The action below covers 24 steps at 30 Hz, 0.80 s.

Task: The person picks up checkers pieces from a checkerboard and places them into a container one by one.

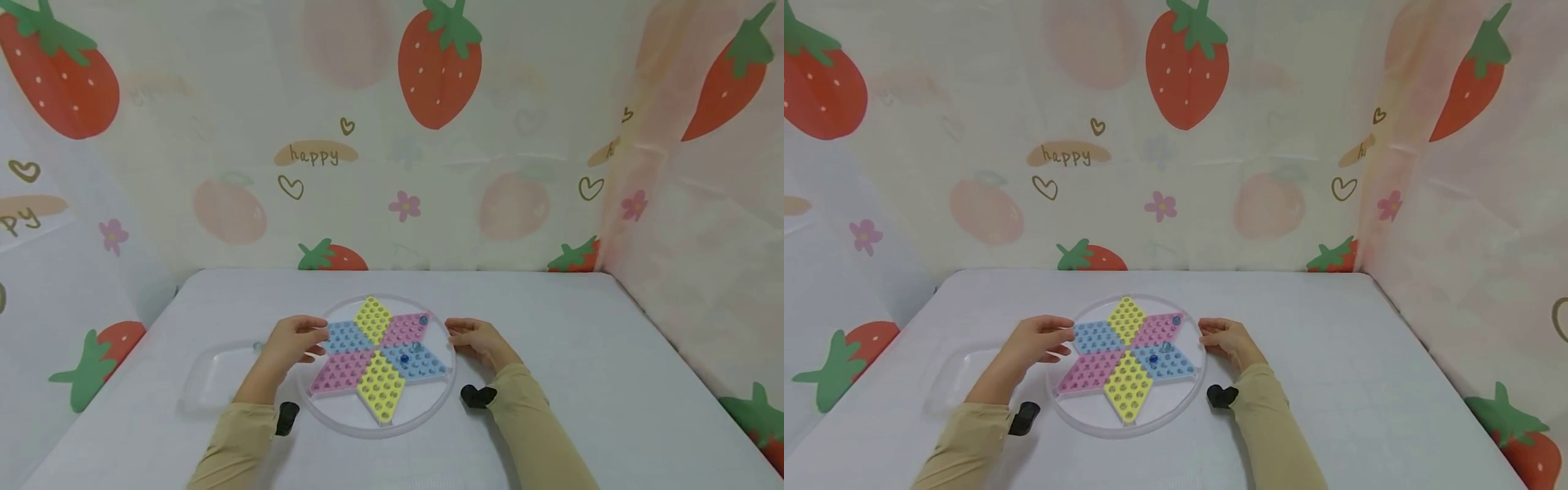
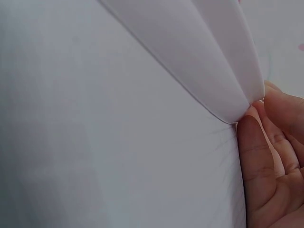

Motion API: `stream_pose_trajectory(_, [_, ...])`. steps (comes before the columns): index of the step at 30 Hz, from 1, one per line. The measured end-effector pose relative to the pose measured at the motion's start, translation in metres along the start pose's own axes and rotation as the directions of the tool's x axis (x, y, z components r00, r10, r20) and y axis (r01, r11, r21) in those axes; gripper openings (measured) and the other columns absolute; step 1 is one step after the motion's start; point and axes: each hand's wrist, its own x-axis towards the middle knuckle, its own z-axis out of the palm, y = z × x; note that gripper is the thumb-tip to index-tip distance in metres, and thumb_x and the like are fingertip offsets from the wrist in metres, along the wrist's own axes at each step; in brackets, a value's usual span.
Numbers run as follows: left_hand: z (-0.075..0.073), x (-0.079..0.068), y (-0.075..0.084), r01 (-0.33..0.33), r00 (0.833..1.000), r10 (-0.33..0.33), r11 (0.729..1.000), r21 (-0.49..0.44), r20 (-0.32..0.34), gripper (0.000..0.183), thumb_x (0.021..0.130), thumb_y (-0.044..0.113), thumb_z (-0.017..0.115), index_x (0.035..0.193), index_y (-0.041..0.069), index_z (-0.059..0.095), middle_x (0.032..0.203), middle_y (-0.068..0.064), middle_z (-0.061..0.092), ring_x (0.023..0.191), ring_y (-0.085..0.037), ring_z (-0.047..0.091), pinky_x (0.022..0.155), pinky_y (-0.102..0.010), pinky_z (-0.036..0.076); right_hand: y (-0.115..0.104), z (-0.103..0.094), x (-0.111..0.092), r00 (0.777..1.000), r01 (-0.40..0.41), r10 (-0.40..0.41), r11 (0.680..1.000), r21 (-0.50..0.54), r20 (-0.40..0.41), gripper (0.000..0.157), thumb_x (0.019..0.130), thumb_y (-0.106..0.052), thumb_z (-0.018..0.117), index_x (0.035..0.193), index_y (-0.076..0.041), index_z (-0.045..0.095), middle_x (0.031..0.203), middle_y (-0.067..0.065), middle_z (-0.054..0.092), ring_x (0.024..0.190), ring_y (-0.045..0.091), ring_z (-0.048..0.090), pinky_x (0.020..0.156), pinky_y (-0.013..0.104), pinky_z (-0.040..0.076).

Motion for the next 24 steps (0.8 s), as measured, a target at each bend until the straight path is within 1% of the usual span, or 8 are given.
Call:
stream_pose_trajectory(3, [0.006, 0.003, 0.0, 0.004, 1.0, -0.004, 1.0, -0.009, 0.001, 0.034, 0.096, 0.011, 0.059, 0.124, -0.007, 0.057, 0.108, -0.019, 0.067, 0.077, -0.019, 0.066, 0.071, -0.035, 0.054, 0.001, 0.0, -0.001, 1.0, -0.002, 0.002, 1.0, -0.003, -0.003, 0.049, 0.084, 0.016, 0.063, 0.131, 0.009, 0.052, 0.117, 0.012, 0.065, 0.091, 0.008, 0.062, 0.075, 0.024, 0.054])
stream_pose_trajectory(8, [0.017, 0.009, -0.002, 0.007, 1.0, -0.007, 1.0, -0.028, 0.001, 0.033, 0.096, 0.011, 0.059, 0.124, -0.006, 0.058, 0.108, -0.018, 0.067, 0.078, -0.021, 0.066, 0.074, -0.039, 0.054, 0.003, 0.0, -0.002, 1.0, 0.002, -0.002, 1.0, 0.0, 0.01, 0.049, 0.084, 0.016, 0.064, 0.132, 0.01, 0.052, 0.115, 0.011, 0.067, 0.093, 0.009, 0.063, 0.075, 0.024, 0.054])
stream_pose_trajectory(11, [0.025, 0.014, -0.002, 0.002, 1.0, -0.002, 1.0, -0.03, 0.01, 0.033, 0.096, 0.01, 0.06, 0.124, -0.007, 0.058, 0.108, -0.019, 0.067, 0.076, -0.02, 0.066, 0.075, -0.041, 0.054, 0.002, 0.0, -0.001, 1.0, 0.007, -0.007, 1.0, 0.006, 0.016, 0.049, 0.084, 0.016, 0.063, 0.132, 0.01, 0.051, 0.111, 0.009, 0.068, 0.092, 0.008, 0.063, 0.074, 0.023, 0.054])
stream_pose_trajectory(14, [0.032, 0.019, 0.0, -0.006, 1.0, 0.006, 1.0, -0.025, 0.028, 0.032, 0.095, 0.01, 0.061, 0.122, -0.007, 0.058, 0.107, -0.019, 0.068, 0.076, -0.023, 0.067, 0.073, -0.042, 0.054, 0.001, 0.0, 0.001, 1.0, 0.007, -0.007, 1.0, 0.014, 0.006, 0.049, 0.084, 0.017, 0.063, 0.131, 0.01, 0.052, 0.107, 0.006, 0.068, 0.091, 0.009, 0.064, 0.074, 0.023, 0.054])
stream_pose_trajectory(17, [0.039, 0.022, 0.002, -0.009, 0.999, 0.01, 1.0, -0.018, 0.051, 0.032, 0.095, 0.01, 0.062, 0.122, -0.007, 0.058, 0.107, -0.021, 0.068, 0.079, -0.027, 0.068, 0.071, -0.041, 0.054, 0.001, 0.0, 0.002, 1.0, 0.004, -0.004, 1.0, 0.01, -0.005, 0.048, 0.084, 0.017, 0.063, 0.131, 0.009, 0.053, 0.11, 0.008, 0.068, 0.092, 0.009, 0.064, 0.075, 0.024, 0.054])
stream_pose_trajectory(20, [0.046, 0.026, 0.003, -0.008, 0.998, 0.009, 1.0, -0.019, 0.068, 0.032, 0.095, 0.009, 0.062, 0.123, -0.006, 0.058, 0.106, -0.02, 0.067, 0.079, -0.027, 0.067, 0.069, -0.039, 0.053, 0.002, 0.0, 0.003, 1.0, 0.004, -0.004, 1.0, 0.005, -0.012, 0.047, 0.084, 0.016, 0.063, 0.13, 0.008, 0.055, 0.116, 0.012, 0.067, 0.094, 0.01, 0.064, 0.077, 0.025, 0.054])
stream_pose_trajectory(24, [0.055, 0.031, 0.002, -0.018, 0.995, 0.018, 1.0, -0.006, 0.097, 0.034, 0.094, 0.01, 0.063, 0.123, -0.006, 0.058, 0.1, -0.014, 0.068, 0.076, -0.025, 0.067, 0.064, -0.034, 0.052, 0.002, 0.0, 0.004, 1.0, 0.005, -0.005, 1.0, -0.004, -0.011, 0.048, 0.084, 0.016, 0.063, 0.131, 0.008, 0.054, 0.122, 0.016, 0.064, 0.096, 0.01, 0.063, 0.077, 0.025, 0.054])
